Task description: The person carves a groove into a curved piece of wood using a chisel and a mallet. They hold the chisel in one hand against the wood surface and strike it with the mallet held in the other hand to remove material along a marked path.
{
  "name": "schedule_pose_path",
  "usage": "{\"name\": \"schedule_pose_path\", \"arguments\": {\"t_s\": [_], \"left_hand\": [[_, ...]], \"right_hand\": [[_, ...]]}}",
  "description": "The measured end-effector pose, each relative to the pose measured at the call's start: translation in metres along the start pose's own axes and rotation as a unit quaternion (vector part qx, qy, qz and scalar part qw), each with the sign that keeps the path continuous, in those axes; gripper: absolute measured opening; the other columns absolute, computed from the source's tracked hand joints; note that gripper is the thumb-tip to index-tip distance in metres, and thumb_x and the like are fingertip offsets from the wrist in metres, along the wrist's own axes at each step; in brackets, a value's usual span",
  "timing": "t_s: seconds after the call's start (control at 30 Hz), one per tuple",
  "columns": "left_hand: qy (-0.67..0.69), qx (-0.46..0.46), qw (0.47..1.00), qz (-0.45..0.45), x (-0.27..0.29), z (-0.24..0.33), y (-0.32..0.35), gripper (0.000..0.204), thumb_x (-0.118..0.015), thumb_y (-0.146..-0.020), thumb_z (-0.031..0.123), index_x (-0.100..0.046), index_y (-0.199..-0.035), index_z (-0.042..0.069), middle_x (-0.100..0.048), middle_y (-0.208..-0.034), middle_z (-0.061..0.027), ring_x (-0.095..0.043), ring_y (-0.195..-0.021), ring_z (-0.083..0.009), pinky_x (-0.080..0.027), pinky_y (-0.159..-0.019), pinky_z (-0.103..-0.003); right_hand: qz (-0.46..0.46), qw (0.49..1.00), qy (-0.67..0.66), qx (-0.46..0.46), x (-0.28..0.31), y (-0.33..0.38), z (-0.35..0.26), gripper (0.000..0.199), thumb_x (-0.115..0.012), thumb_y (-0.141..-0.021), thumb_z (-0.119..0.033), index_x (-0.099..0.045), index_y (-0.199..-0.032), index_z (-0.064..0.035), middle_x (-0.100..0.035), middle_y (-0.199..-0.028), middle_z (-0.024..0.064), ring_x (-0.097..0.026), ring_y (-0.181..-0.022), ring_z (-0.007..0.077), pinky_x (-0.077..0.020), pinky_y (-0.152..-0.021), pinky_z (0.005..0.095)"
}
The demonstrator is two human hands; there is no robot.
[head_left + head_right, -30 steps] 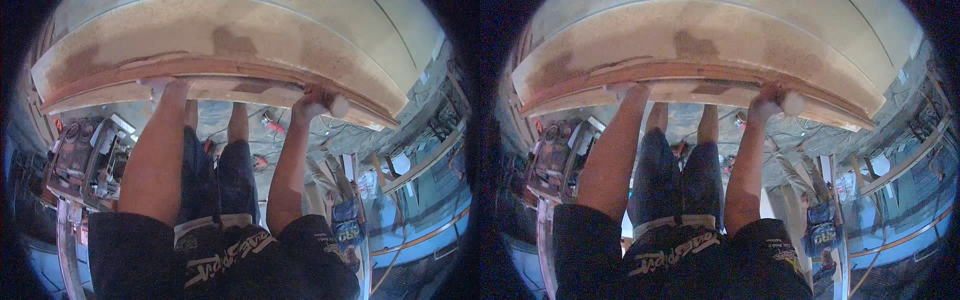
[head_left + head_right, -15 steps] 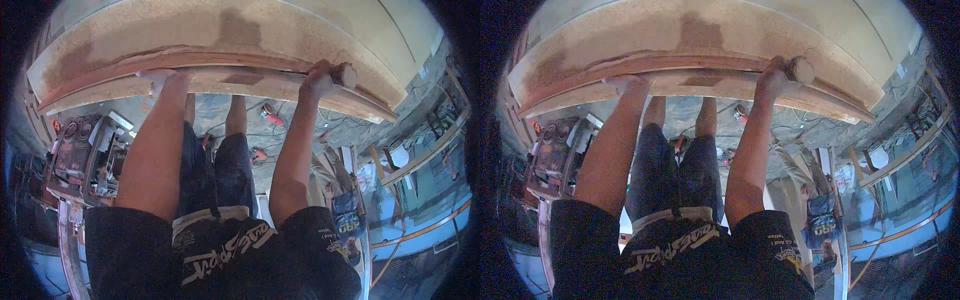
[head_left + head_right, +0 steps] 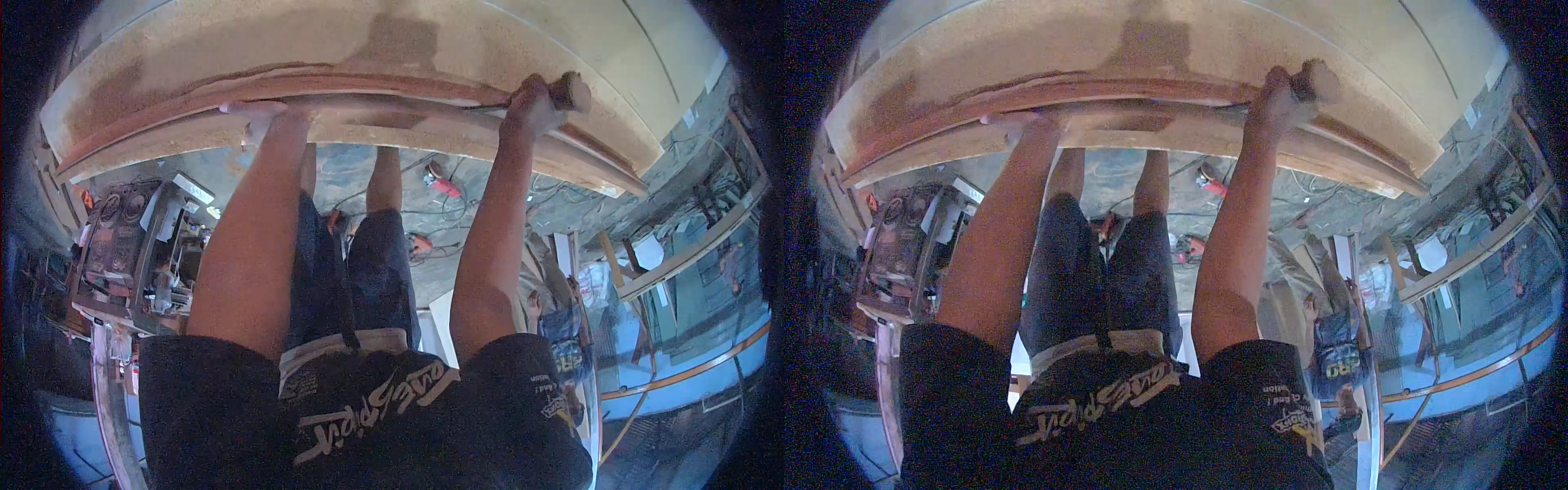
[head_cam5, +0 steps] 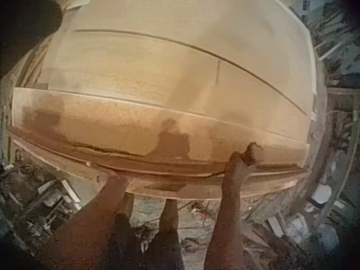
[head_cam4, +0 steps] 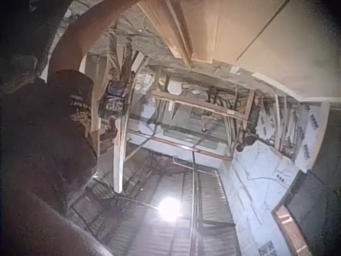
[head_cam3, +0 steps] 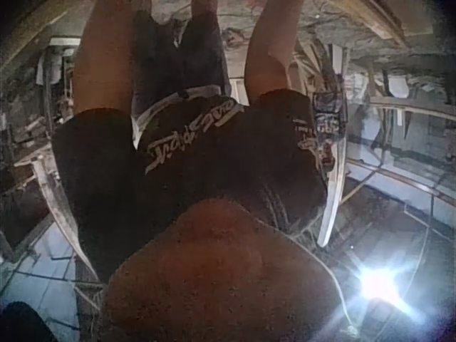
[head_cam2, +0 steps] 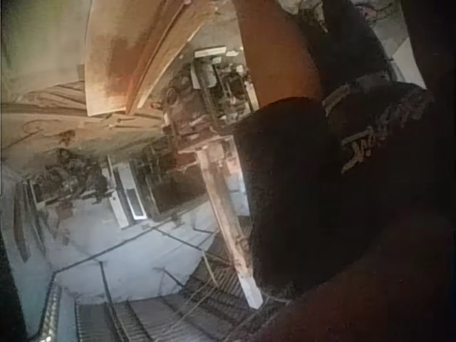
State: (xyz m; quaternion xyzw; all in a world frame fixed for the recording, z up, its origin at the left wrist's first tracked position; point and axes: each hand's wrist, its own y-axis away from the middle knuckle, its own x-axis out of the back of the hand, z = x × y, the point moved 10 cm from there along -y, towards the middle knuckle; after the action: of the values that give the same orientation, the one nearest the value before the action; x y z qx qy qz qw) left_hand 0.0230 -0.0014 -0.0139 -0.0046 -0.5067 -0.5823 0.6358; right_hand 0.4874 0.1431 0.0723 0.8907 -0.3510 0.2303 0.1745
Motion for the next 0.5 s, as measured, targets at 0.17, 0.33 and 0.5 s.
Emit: {"name": "schedule_pose_path", "arguments": {"t_s": [0.17, 0.33, 0.5], "left_hand": [[-0.002, 0.005, 1.000, 0.001, 0.003, 0.000, 0.001, 0.087, -0.052, -0.089, 0.070, -0.024, -0.150, 0.015, -0.043, -0.149, -0.0185, -0.049, -0.129, -0.0441, -0.041, -0.102, -0.063], [0.003, 0.010, 1.000, 0.007, 0.009, 0.001, 0.000, 0.087, -0.052, -0.088, 0.071, -0.026, -0.149, 0.015, -0.044, -0.148, -0.0178, -0.050, -0.128, -0.0438, -0.042, -0.101, -0.064], [0.004, 0.019, 1.000, 0.006, 0.011, 0.000, 0.003, 0.087, -0.052, -0.088, 0.071, -0.028, -0.149, 0.014, -0.045, -0.148, -0.0171, -0.051, -0.128, -0.0435, -0.042, -0.100, -0.065]], "right_hand": [[0.032, 0.997, -0.053, -0.043, -0.007, -0.005, 0.012, 0.031, -0.066, -0.067, 0.001, -0.053, -0.095, -0.0001, -0.049, -0.074, 0.0036, -0.048, -0.055, 0.0136, -0.0432, -0.047, 0.0298], [0.064, 0.989, -0.123, -0.056, -0.013, 0.005, 0.002, 0.031, -0.069, -0.064, 0.000, -0.051, -0.089, 0.0002, -0.049, -0.083, 0.0044, -0.049, -0.066, 0.0147, -0.0442, -0.058, 0.0321], [0.056, 0.996, -0.040, 0.054, -0.008, -0.014, 0.003, 0.028, -0.070, -0.061, -0.003, -0.049, -0.079, 0.0010, -0.048, -0.079, 0.0042, -0.048, -0.064, 0.0181, -0.0434, -0.057, 0.0333]]}}
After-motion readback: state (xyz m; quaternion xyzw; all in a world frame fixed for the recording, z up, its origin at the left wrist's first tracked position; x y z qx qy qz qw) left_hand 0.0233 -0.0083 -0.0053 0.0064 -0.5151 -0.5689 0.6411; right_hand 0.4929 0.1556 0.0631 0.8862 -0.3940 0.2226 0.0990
